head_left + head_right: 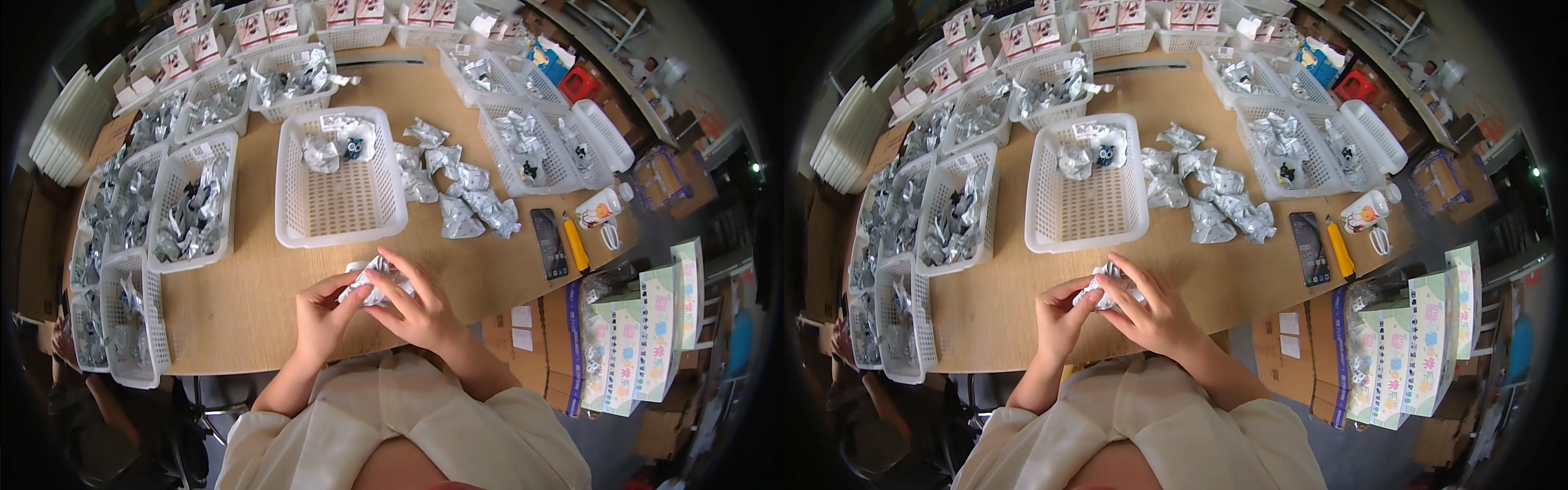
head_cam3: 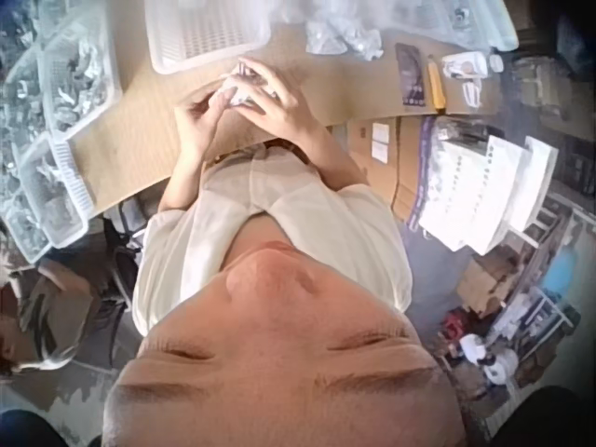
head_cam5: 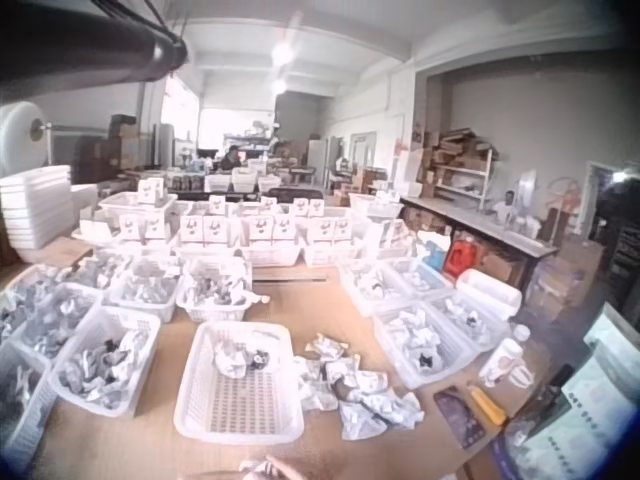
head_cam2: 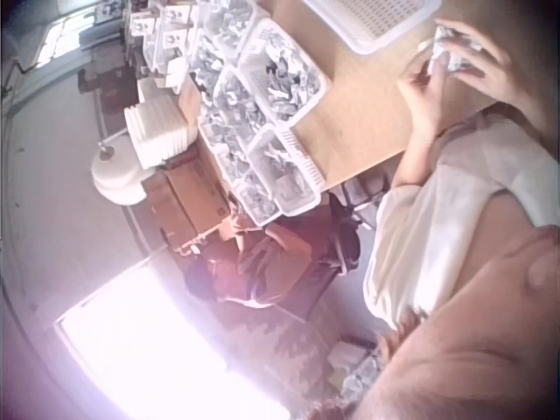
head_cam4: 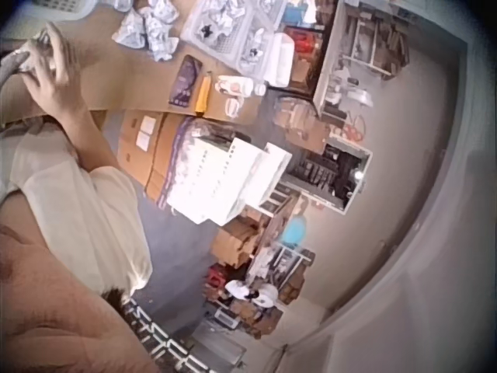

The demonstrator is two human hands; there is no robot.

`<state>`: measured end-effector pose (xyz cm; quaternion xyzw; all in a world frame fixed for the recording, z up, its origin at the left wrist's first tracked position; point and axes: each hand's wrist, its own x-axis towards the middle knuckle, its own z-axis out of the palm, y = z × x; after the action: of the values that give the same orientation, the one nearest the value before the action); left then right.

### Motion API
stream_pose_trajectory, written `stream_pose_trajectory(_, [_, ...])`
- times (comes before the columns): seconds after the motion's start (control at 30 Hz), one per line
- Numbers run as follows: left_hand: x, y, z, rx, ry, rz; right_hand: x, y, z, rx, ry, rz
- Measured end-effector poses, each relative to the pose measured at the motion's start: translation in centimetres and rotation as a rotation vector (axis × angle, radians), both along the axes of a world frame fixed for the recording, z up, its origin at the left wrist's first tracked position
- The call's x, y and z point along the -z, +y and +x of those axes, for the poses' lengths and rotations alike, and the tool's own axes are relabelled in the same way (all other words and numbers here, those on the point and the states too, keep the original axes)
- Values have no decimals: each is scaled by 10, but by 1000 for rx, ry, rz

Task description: The person seals small silver foil pouches using a handheld tape dispenser. They pick up each pouch, apply tape to the opening, and place the sealed pouch into a white plastic basket. The process is repeated for multiple pouches throughout the clip.

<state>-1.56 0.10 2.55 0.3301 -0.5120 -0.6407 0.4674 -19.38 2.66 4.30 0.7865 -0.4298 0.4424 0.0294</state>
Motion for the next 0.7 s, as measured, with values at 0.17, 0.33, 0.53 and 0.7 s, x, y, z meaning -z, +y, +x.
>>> stream_pose_trajectory(0.17, [-25, -8, -13, -27, 35, -226, 7, -45, -44, 320, -126, -67])
stream_pose_trajectory(0.33, [-12, -29, -1, -245, -46, -323, 32, -113, -113, 519, -15, 173])
stream_pose_trajectory(0.53, [0, -37, 27, -402, -137, -323, 5, -52, -155, 771, -131, 146])
stream_pose_trajectory(0.7, [2, -44, 35, -480, -173, -350, 42, 46, -247, 1172, -16, 405])
